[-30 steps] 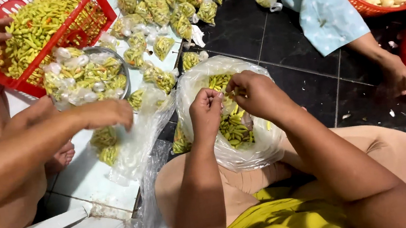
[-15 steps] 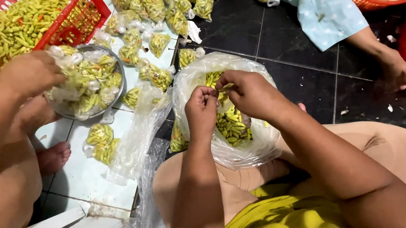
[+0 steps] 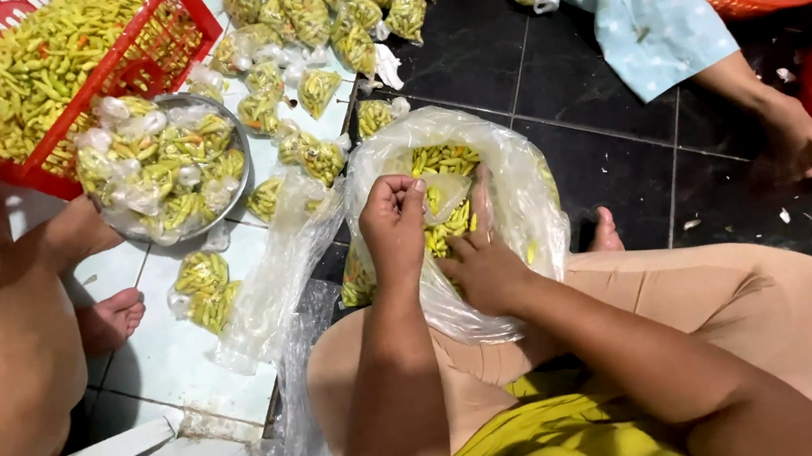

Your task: The person places small chili peppers into small plastic bags, sometimes using a small plastic cup for measurement, and ties the bags closed while sitting on the floor.

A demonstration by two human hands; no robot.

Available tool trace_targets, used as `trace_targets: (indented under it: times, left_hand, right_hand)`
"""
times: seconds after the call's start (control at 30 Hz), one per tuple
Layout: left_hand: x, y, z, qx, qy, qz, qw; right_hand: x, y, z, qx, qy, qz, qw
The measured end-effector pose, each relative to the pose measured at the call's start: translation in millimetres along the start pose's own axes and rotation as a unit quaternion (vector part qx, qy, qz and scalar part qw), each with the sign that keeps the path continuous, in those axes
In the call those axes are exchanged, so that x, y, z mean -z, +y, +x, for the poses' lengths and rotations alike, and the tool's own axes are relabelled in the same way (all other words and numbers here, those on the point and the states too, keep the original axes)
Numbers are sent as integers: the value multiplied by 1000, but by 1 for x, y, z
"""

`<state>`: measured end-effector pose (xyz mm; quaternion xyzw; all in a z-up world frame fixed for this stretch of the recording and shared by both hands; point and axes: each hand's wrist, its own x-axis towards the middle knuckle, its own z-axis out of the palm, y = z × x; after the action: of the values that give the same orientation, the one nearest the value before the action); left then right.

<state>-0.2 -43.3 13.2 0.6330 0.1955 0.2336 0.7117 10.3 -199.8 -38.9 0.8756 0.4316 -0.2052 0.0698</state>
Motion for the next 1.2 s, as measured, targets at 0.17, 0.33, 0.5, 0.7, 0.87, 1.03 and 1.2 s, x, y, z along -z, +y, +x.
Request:
trace_targets:
  times: [0.17,0.33,0.5,0.7,0.87,1.03,1.2]
  left_hand:
    - [-1,-4,2,-70,24,61,995]
    - [1,5,1,-65,21,82,994]
    - [-2,-1,0,-24,6,55,998]
    - [-2,-4,0,-8,-4,62,998]
    - [1,-5,2,-5,4,72,997]
    - [2,3,0,2,12,68,998]
    - [4,10,-3,4,28,66,997]
  right_hand:
    - [-18,9,11,-1,-43,87,995]
    - [71,15,-27,-58,5,308,950]
    - [138,29,-48,-108,174,390,898]
    - [169,17,-33,-63,246,330,909]
    - [173,8,-25,-39,207,304,929]
    - [168,21,-30,-68,232,389,889]
    - [102,45,-18,-125,248,404,872]
